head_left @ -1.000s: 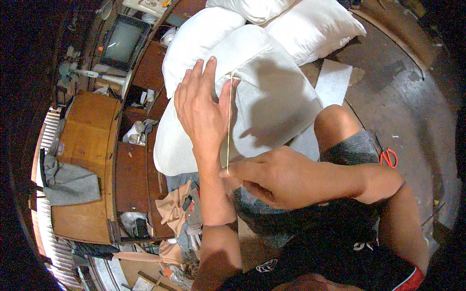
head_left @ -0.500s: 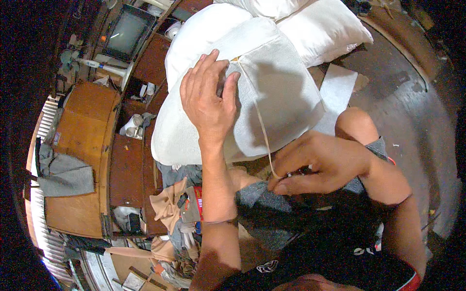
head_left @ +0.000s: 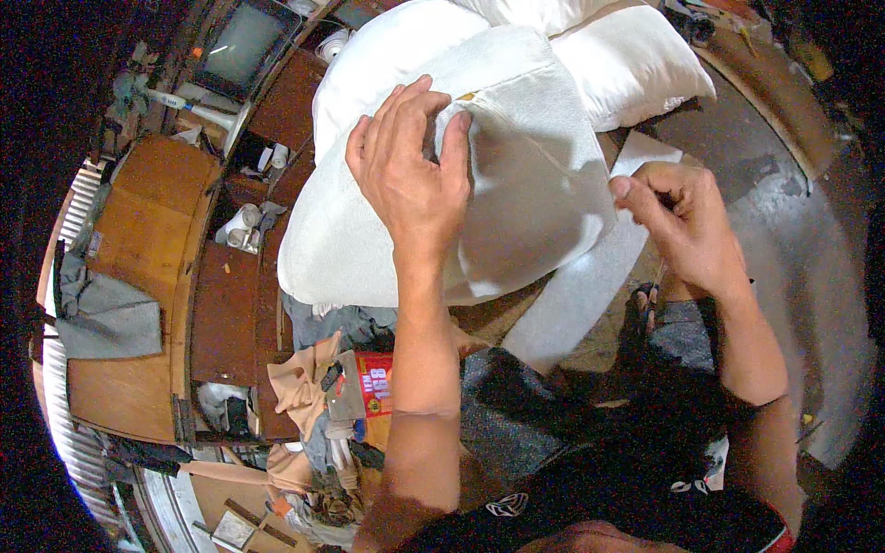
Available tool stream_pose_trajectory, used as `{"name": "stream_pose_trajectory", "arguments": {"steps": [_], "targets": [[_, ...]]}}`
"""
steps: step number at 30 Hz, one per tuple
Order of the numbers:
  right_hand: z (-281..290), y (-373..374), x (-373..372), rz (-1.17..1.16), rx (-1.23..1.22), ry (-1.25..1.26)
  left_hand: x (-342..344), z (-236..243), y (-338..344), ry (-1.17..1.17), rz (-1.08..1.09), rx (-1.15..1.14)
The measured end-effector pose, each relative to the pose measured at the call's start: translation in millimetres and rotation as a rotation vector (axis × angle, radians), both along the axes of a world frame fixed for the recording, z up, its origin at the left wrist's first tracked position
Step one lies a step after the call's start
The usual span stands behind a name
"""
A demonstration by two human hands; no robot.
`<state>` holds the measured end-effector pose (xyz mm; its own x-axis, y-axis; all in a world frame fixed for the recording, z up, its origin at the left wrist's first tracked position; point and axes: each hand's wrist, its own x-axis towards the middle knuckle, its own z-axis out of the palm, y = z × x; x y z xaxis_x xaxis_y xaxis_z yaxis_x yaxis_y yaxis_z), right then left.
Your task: The person hand-sews a white pillow using a needle and thread. They repeatedly insert the needle through the fabric, pull the thread through, and tighten the stitches to close a seam.
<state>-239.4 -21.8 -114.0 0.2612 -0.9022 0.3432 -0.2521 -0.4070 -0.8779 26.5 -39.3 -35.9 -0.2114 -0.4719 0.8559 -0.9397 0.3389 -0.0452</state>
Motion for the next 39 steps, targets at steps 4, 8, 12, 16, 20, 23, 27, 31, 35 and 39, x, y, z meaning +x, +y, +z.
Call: {"name": "stream_pose_trajectory", "arguments": {"steps": [4,8,12,16,20,23,27,31,35,39], "targets": [[-5,-3,-7,-0.153,-0.166,0.258,10,7,6,-0.007,-0.029,-0.023],[1,-5,3,-0.354,-0.553,0.286,9,9,9,-0.009,-0.018,-0.028],[47,-14,43,-0.029,-0.469,0.022,16,10,19,0.057,-0.018,0.019],[68,-33,82,-0.052,-0.69,0.016,21,10,18,0.028,-0.12,-0.031],[62,-41,105,-0.1,-0.79,-0.031,23,12,27,-0.015,-0.118,-0.028],[63,-40,111,-0.092,-0.752,-0.026,26,10,27,-0.03,-0.136,-0.063],[65,-42,104,-0.02,-0.712,-0.004,21,7,28,-0.016,-0.109,-0.038],[64,-51,98,0.047,-0.771,-0.04,23,9,23,-0.044,-0.117,-0.049],[66,-45,99,0.056,-0.703,-0.048,25,8,23,-0.036,-0.112,-0.04],[76,-41,101,-0.096,-0.707,0.043,25,6,22,-0.027,-0.123,-0.049]]}}
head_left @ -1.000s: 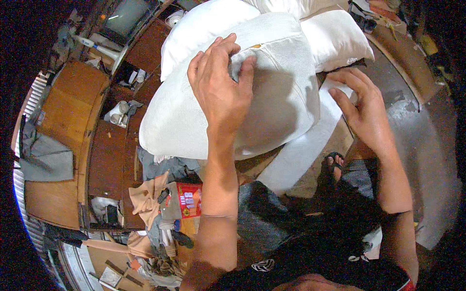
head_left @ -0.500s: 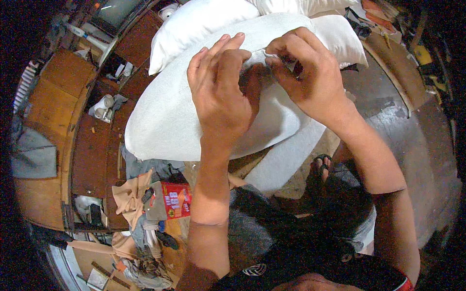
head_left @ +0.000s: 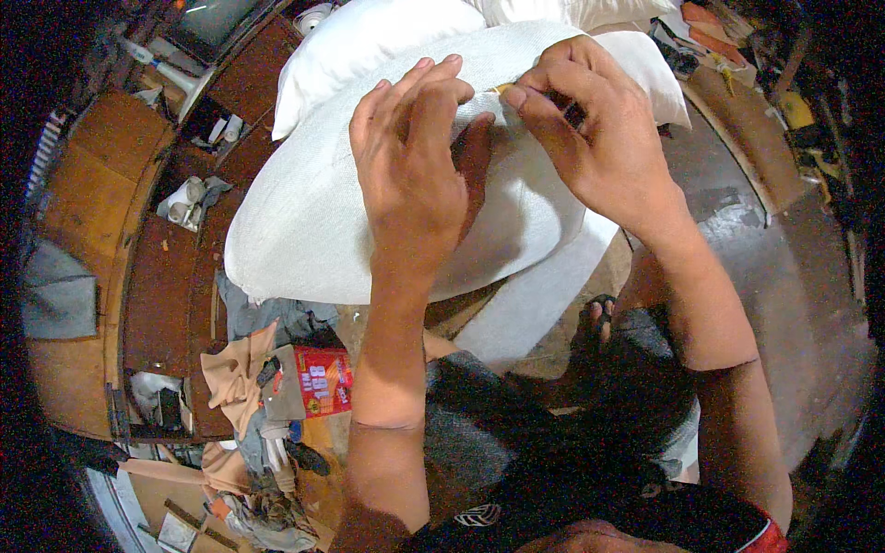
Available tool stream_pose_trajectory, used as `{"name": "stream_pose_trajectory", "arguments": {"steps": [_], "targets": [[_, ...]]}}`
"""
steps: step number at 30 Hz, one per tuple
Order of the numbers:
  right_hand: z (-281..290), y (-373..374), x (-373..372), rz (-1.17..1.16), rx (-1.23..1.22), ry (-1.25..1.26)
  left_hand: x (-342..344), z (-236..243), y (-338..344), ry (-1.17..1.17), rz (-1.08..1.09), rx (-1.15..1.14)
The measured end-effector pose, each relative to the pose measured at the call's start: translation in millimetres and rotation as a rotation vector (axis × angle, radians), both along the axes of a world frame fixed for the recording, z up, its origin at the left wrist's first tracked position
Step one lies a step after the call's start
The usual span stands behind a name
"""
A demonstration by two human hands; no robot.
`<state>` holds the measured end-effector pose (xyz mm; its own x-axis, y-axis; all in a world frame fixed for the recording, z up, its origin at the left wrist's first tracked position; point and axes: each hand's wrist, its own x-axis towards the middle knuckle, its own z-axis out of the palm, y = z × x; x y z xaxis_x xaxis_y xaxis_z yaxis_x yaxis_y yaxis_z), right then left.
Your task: The person hand-sews a white pillow using a needle and thread. They repeatedly insert the needle through the fabric, pull the thread through, and tighten the stitches to close a seam.
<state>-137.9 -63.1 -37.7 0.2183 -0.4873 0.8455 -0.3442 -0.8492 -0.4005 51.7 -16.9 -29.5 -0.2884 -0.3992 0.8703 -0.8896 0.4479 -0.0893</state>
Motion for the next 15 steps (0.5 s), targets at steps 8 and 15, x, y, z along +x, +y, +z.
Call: {"name": "stream_pose_trajectory", "arguments": {"steps": [8,15], "targets": [[12,7,9,-0.012,0.214,-0.051,-2,1,5,-0.01,-0.012,0.018],[5,3,18,0.224,0.518,-0.354,-7,-6,-2,-0.02,0.015,-0.024]]}}
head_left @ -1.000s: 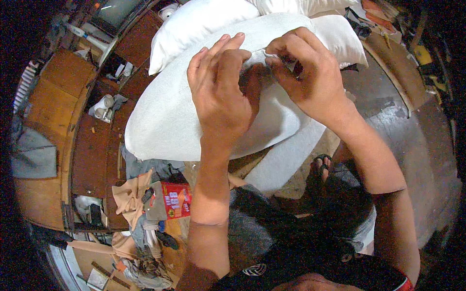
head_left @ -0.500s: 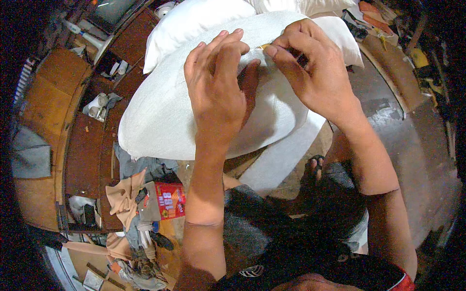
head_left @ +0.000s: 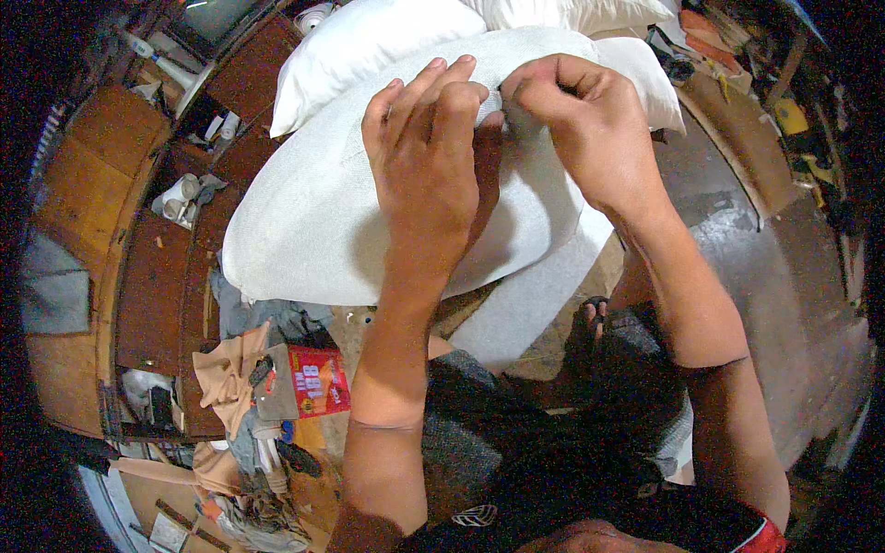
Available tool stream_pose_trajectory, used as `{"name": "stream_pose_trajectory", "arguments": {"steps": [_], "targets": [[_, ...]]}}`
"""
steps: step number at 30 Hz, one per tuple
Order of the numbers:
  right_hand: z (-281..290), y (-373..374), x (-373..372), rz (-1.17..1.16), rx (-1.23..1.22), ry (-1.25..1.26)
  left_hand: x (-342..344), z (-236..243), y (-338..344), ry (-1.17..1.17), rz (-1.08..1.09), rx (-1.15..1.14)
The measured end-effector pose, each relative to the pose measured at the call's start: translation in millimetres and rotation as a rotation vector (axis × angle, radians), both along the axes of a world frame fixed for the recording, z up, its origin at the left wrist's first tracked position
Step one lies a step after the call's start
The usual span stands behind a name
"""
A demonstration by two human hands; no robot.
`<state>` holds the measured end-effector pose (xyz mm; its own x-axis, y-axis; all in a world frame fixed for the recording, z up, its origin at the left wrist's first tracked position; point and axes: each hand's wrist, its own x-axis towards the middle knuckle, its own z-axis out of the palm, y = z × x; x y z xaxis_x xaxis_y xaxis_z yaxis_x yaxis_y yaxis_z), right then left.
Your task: The person hand-sews a white pillow using a needle and thread. They repeatedly insert the needle through the fabric, pull the thread through, and tighten the stitches to close a seam.
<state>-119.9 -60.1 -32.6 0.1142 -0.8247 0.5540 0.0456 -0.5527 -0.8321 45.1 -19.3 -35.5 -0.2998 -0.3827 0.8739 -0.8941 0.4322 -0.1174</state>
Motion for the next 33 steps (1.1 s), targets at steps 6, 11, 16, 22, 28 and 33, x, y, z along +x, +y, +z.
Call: {"name": "stream_pose_trajectory", "arguments": {"steps": [6,11,16,22,28,33], "targets": [[17,5,-16,0.053,0.12,-0.217,-1,-1,1,-0.012,-0.005,-0.031],[-14,-19,-29,-0.318,-0.628,0.125,-7,1,1,0.051,0.022,-0.014],[-22,-19,-19,-0.315,-0.588,0.122,-8,8,8,-0.022,0.073,0.003],[-23,-16,-19,-0.328,-0.585,0.168,-13,11,7,0.138,-0.024,0.018],[-25,-15,-21,-0.311,-0.585,0.175,-20,17,13,0.459,-0.185,0.12],[-24,-14,-20,-0.312,-0.597,0.187,-12,17,7,-0.057,0.02,-0.076]]}}
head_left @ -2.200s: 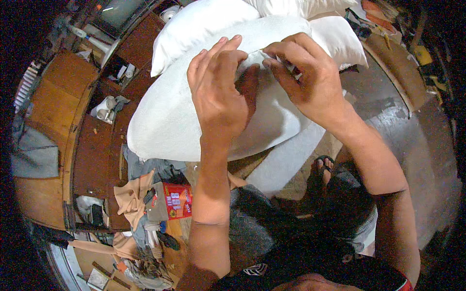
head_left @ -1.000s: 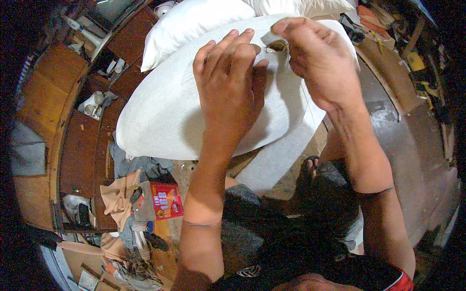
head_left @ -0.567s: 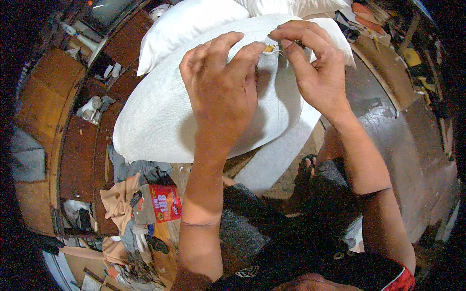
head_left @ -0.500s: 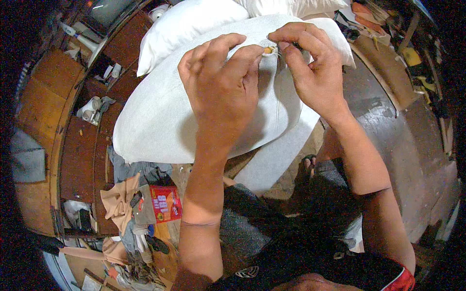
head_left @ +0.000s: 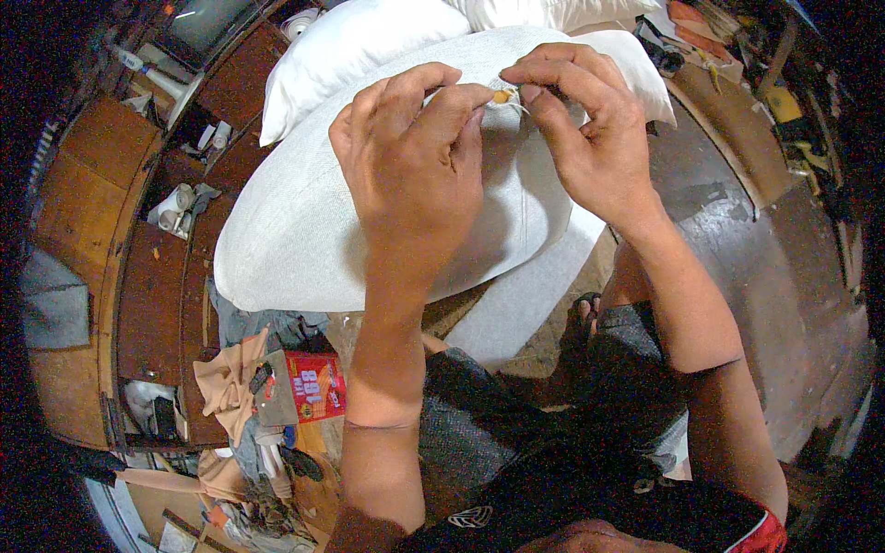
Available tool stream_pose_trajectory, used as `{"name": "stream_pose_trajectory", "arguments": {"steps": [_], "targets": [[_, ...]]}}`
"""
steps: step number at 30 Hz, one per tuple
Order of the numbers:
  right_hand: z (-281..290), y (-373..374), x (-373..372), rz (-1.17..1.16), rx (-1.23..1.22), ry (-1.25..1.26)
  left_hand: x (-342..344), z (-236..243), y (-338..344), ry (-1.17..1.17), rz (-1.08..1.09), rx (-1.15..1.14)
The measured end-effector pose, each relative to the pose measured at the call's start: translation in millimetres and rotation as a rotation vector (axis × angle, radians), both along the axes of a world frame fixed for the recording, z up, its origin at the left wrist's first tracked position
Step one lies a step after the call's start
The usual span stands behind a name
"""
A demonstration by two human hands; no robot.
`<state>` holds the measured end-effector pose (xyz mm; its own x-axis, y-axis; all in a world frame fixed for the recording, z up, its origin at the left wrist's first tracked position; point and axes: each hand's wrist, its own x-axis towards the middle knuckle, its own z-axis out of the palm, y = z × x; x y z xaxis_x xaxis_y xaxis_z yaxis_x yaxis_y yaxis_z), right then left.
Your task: The person hand-sews a white pillow using a needle and thread. They repeatedly insert the needle through the fabric, pull the thread through, and tighten the stitches to close a seam.
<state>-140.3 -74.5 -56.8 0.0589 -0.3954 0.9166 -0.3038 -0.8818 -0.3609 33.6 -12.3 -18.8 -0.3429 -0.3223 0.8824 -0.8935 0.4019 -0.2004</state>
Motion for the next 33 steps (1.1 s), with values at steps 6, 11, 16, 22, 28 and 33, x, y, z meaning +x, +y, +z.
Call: {"name": "stream_pose_trajectory", "arguments": {"steps": [6,11,16,22,28,33], "targets": [[-2,1,-2,0.017,-0.022,0.004,-8,-1,3,0.325,-0.082,0.13],[-1,2,-1,-0.015,-0.029,0.013,-10,-4,-2,0.413,-0.161,0.091],[-1,2,0,-0.018,-0.031,-0.019,-11,2,1,0.58,-0.435,0.117],[6,15,11,-0.076,-0.153,0.021,-13,4,12,0.521,-0.3,0.252],[8,15,7,0.209,0.295,-0.411,-2,-1,12,0.42,-0.224,0.146],[1,-2,-9,0.058,-0.013,-0.494,7,0,13,0.352,-0.136,0.177]]}}
